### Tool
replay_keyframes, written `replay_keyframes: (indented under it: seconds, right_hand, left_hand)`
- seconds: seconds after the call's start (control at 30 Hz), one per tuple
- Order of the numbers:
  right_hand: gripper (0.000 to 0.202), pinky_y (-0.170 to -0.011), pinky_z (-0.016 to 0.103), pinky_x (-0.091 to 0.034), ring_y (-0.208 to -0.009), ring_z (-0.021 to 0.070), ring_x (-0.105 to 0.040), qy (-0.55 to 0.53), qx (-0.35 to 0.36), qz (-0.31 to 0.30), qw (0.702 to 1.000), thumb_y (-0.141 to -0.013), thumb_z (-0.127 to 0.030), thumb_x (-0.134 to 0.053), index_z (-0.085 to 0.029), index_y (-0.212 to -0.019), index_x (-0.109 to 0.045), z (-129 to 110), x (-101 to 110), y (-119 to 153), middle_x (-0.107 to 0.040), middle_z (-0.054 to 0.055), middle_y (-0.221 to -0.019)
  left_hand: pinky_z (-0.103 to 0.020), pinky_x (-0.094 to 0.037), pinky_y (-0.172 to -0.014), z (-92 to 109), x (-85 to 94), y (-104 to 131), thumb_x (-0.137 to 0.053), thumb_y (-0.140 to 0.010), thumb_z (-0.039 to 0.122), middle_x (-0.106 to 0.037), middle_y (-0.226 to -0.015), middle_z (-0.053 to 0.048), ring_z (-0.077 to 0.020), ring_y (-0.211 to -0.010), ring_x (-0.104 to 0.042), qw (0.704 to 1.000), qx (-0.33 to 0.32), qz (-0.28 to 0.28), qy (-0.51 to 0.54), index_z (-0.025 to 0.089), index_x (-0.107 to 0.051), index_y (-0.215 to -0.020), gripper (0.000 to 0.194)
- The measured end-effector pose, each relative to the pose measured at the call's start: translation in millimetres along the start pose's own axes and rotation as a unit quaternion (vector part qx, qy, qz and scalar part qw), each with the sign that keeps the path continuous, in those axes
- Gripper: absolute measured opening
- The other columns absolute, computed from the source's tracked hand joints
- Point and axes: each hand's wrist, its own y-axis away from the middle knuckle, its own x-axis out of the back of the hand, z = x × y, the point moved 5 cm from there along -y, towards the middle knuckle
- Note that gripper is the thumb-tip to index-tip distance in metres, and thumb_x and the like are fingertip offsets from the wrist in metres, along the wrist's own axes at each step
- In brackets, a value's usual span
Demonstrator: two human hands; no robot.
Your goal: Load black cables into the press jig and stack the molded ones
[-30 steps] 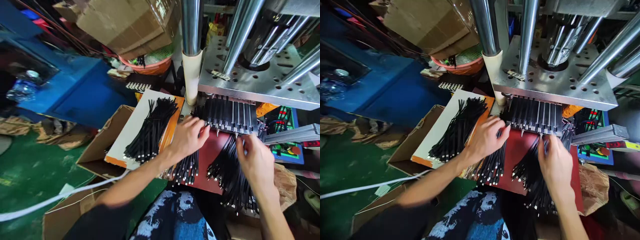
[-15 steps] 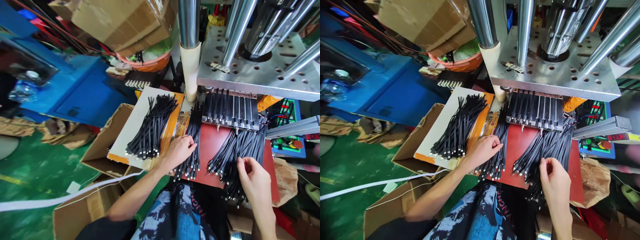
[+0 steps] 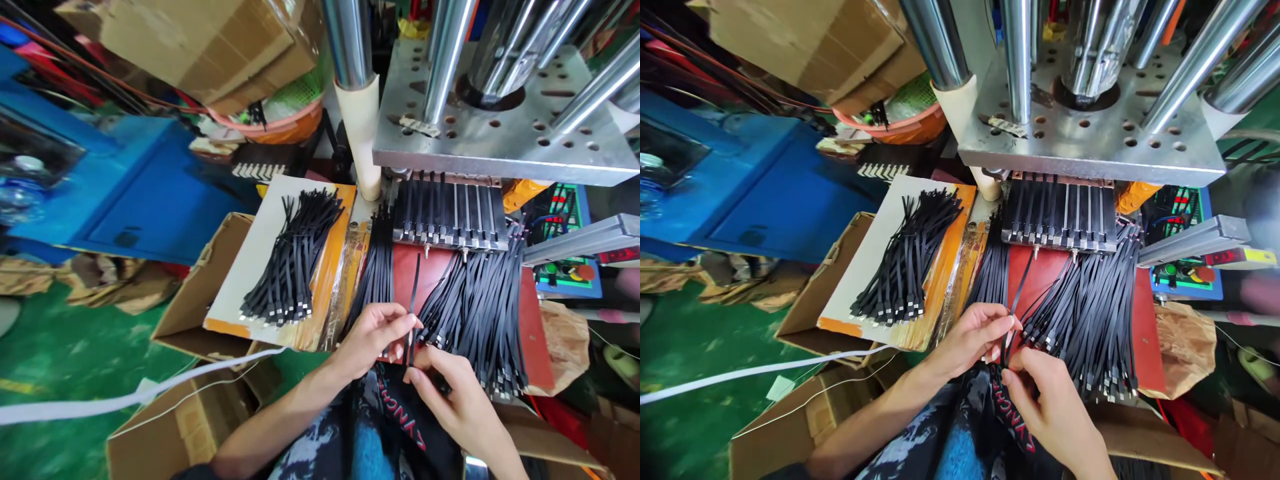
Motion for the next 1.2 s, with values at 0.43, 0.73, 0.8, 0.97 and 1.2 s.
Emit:
replay_keyframes:
  seconds: [0.43,0.73,0.8,0.97,1.2]
  right_hand:
    - [0.026,-0.07,0.027,-0.051,-0.075,0.0158,-0.063,-0.169,-0.119,-0.054,0.977,-0.096,-0.046,-0.075,-0.021,-0.103,-0.073,17,13,-5,-0.071,0.002,-0.088]
    - [0.039,-0.054,0.024,-0.042,-0.058,0.0117,-0.047,-0.197,-0.092,0.185,0.958,-0.1,-0.053,-0.069,-0.018,-0.082,-0.071,23,19,-23,-0.058,-0.001,-0.068]
    - [0.035,-0.058,0.025,-0.044,-0.064,0.0132,-0.05,-0.144,-0.06,0.166,0.974,-0.103,-0.048,-0.066,-0.018,-0.085,-0.074,15,17,-20,-0.062,0.001,-0.074]
    - [0.023,-0.074,0.029,-0.056,-0.082,0.0186,-0.067,-0.066,0.0,0.16,0.985,-0.106,-0.034,-0.061,-0.025,-0.116,-0.079,8,27,-11,-0.073,0.005,-0.096]
    - [0.013,-0.064,0.027,-0.051,-0.074,0.0171,-0.066,-0.025,0.057,0.21,0.976,-0.103,-0.025,-0.067,-0.026,-0.101,-0.08,-5,45,-12,-0.072,0.003,-0.087]
  left_hand:
    - [-0.021,-0.042,-0.055,1,-9.7,26,-0.072,-0.094,0.041,-0.065,-0.07,0.0,-0.0092,-0.057,-0.054,0.978,-0.055,-0.057,-0.195,0.015,-0.067,-0.08,0.029]
    - [-0.028,-0.051,-0.076,49,-18.3,20,-0.076,-0.094,0.032,-0.074,-0.101,-0.003,-0.0164,-0.083,-0.065,0.889,-0.161,-0.033,-0.428,0.02,-0.076,-0.113,0.022]
    - [-0.029,-0.053,-0.084,74,-25.5,12,-0.074,-0.097,0.035,-0.075,-0.109,-0.006,-0.0185,-0.093,-0.068,0.882,-0.239,-0.012,-0.406,0.019,-0.077,-0.116,0.025]
    - [-0.031,-0.055,-0.088,100,-41.9,0,-0.069,-0.101,0.032,-0.08,-0.097,-0.008,-0.0207,-0.093,-0.072,0.891,-0.257,-0.07,-0.367,0.017,-0.083,-0.09,0.024]
    - [-0.028,-0.057,-0.08,99,-36.9,-5,-0.077,-0.096,0.034,-0.081,-0.095,-0.007,-0.0192,-0.089,-0.074,0.932,-0.214,-0.098,-0.277,0.018,-0.085,-0.091,0.018]
